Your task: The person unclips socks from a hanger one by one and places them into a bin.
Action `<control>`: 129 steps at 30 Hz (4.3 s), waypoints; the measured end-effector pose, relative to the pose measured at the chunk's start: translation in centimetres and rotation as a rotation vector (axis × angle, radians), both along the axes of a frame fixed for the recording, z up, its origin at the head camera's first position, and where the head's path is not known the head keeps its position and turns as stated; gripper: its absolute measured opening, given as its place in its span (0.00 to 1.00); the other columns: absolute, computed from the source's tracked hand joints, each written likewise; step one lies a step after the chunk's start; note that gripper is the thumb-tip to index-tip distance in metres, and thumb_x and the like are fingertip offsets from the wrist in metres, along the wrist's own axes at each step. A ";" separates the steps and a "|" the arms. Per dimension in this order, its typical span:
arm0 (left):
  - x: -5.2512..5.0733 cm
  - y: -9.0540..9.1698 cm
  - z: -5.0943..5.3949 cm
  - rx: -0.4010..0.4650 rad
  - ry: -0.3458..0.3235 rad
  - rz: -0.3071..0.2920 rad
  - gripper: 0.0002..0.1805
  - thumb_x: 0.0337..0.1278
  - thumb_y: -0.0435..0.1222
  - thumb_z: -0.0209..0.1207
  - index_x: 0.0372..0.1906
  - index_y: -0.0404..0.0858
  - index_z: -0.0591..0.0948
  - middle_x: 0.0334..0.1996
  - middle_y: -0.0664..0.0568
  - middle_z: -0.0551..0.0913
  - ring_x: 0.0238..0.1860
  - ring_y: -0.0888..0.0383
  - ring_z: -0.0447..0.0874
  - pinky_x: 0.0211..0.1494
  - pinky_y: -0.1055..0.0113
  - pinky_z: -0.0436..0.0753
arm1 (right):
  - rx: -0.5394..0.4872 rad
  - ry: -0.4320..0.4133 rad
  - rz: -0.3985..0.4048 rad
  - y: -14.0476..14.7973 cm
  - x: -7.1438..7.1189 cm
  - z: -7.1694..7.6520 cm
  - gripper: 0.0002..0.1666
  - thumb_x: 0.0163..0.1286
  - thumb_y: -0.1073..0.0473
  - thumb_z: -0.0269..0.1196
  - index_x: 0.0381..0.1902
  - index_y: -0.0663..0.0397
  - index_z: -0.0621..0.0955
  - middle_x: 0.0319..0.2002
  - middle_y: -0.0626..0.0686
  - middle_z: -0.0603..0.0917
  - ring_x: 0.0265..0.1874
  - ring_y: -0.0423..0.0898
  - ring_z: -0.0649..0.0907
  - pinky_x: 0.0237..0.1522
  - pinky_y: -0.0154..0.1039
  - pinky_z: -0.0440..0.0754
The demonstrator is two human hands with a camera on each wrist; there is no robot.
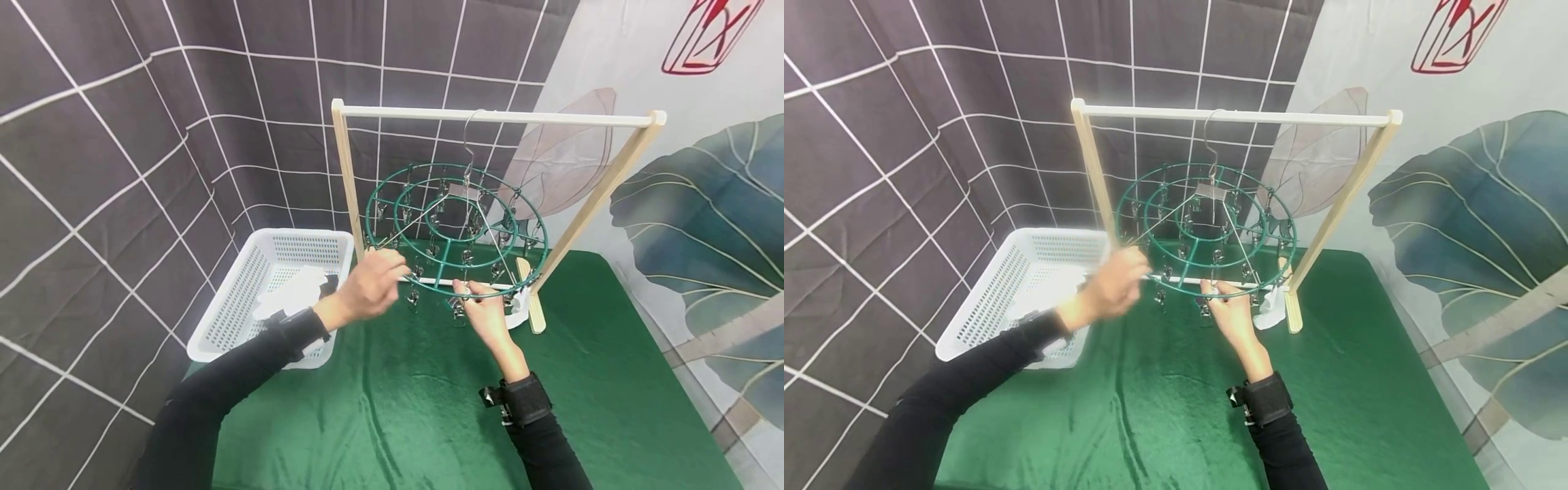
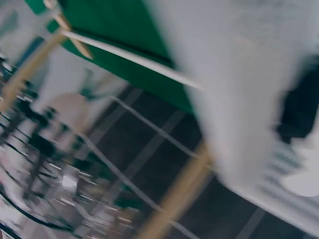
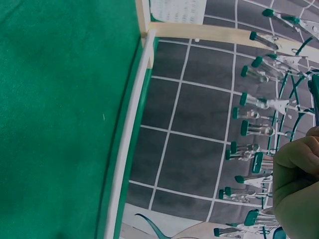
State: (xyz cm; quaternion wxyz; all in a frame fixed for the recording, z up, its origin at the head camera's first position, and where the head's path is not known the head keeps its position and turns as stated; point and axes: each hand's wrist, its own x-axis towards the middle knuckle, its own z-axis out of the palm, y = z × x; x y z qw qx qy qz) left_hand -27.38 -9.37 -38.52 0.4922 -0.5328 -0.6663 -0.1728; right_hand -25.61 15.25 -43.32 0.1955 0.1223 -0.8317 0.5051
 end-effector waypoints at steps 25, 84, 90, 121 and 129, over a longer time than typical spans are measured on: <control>1.7 1.8 -0.5 0.078 -0.429 0.114 0.14 0.64 0.36 0.45 0.33 0.36 0.80 0.27 0.52 0.76 0.34 0.55 0.72 0.47 0.60 0.70 | -0.151 0.342 -0.006 4.5 4.9 1.5 0.13 0.57 0.77 0.61 0.16 0.62 0.75 0.10 0.42 0.68 0.12 0.30 0.64 0.13 0.27 0.59; 6.8 8.2 -10.0 0.844 -1.819 -0.086 0.27 0.72 0.47 0.39 0.44 0.27 0.77 0.34 0.44 0.82 0.37 0.61 0.78 0.48 0.65 0.77 | 0.127 0.184 0.128 2.1 3.7 0.0 0.29 0.64 0.57 0.65 0.10 0.46 0.62 0.11 0.38 0.57 0.11 0.33 0.57 0.14 0.32 0.54; 7.8 8.1 -9.8 0.739 -1.717 -0.230 0.17 0.73 0.41 0.44 0.40 0.30 0.76 0.25 0.56 0.77 0.25 0.65 0.75 0.31 0.72 0.75 | 0.073 0.222 0.084 1.8 4.0 0.8 0.29 0.62 0.64 0.65 0.08 0.49 0.62 0.09 0.43 0.58 0.11 0.33 0.56 0.13 0.30 0.53; 6.3 1.2 -4.5 0.326 -1.421 0.215 0.12 0.69 0.42 0.50 0.46 0.39 0.78 0.30 0.48 0.79 0.25 0.57 0.76 0.26 0.64 0.79 | 0.051 0.174 0.063 3.0 5.1 2.0 0.27 0.59 0.71 0.65 0.09 0.55 0.63 0.10 0.48 0.58 0.13 0.33 0.56 0.15 0.34 0.54; 3.9 -5.2 -1.3 0.200 -1.400 0.409 0.22 0.71 0.46 0.46 0.59 0.36 0.74 0.44 0.39 0.81 0.33 0.49 0.80 0.32 0.59 0.81 | 0.051 0.145 0.106 4.1 3.7 -0.6 0.30 0.61 0.65 0.66 0.09 0.49 0.61 0.11 0.44 0.56 0.11 0.34 0.55 0.15 0.33 0.54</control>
